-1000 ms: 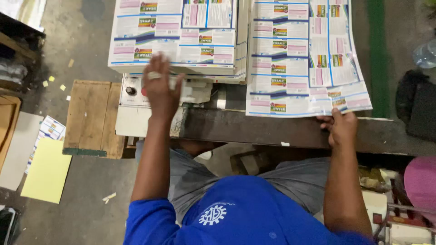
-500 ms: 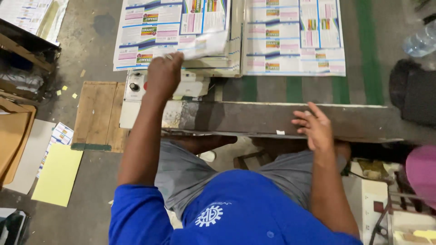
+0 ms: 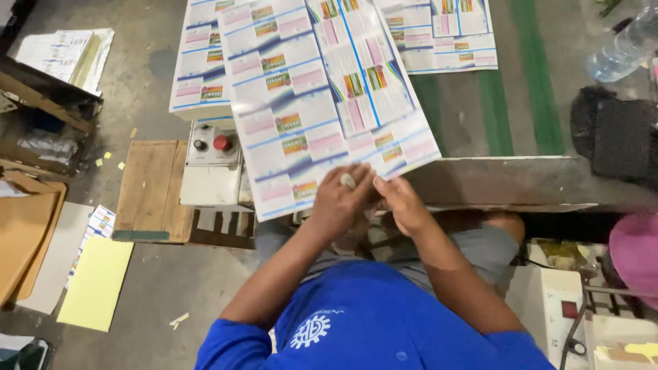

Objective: The person sorts through a stack of printed paper sheets on a table, separating them into smaller piles. They handle the sheets by hand, moving them from one side to the other. Towards the end, the person picks up a plastic water bottle and opens the cap.

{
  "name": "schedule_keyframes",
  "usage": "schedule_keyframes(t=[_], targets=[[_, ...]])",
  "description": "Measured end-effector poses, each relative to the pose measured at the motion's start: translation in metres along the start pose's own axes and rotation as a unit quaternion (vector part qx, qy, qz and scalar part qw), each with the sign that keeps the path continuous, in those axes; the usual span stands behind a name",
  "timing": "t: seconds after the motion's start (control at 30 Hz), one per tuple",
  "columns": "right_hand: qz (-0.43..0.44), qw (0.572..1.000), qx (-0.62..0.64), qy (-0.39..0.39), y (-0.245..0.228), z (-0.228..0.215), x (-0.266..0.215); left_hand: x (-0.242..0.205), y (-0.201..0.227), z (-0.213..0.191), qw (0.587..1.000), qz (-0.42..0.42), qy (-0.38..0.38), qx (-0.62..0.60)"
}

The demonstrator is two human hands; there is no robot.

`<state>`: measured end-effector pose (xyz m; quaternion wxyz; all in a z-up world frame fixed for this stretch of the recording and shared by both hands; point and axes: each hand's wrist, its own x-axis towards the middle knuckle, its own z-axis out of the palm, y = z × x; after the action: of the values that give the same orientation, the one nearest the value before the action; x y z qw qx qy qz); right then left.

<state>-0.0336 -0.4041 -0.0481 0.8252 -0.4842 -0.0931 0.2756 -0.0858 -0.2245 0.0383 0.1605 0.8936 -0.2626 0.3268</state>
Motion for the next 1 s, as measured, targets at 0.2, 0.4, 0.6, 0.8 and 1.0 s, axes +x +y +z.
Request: schedule_keyframes(t=[0.2, 0.4, 0.6, 0.8, 1.0], targets=[[-0.049, 0.993, 0.05, 0.095, 0.024, -0.049, -0.012, 0.017, 0.006, -0.001, 0.989, -0.042, -0.123, -0.07], [-0.071, 0.958, 0.048, 0.274, -0.001, -0.093, -0.039, 0.041, -0.073, -0.027, 0.985, -0.117, -0.116, 0.042], [-0.102, 0.932, 0.014, 0.347, -0.01, -0.145, -0.065, 0.036, -0.166, -0.017, 0.968, -0.195, -0.056, 0.149], [-0.101, 0.922, -0.025, 0.374, 0.004, -0.197, -0.074, 0.03, -0.191, -0.01, 0.952, -0.224, -0.093, 0.185], [-0.031, 0.919, -0.09, 0.383, -0.029, -0.162, -0.04, 0.034, -0.201, -0.024, 0.943, -0.237, -0.145, 0.184]])
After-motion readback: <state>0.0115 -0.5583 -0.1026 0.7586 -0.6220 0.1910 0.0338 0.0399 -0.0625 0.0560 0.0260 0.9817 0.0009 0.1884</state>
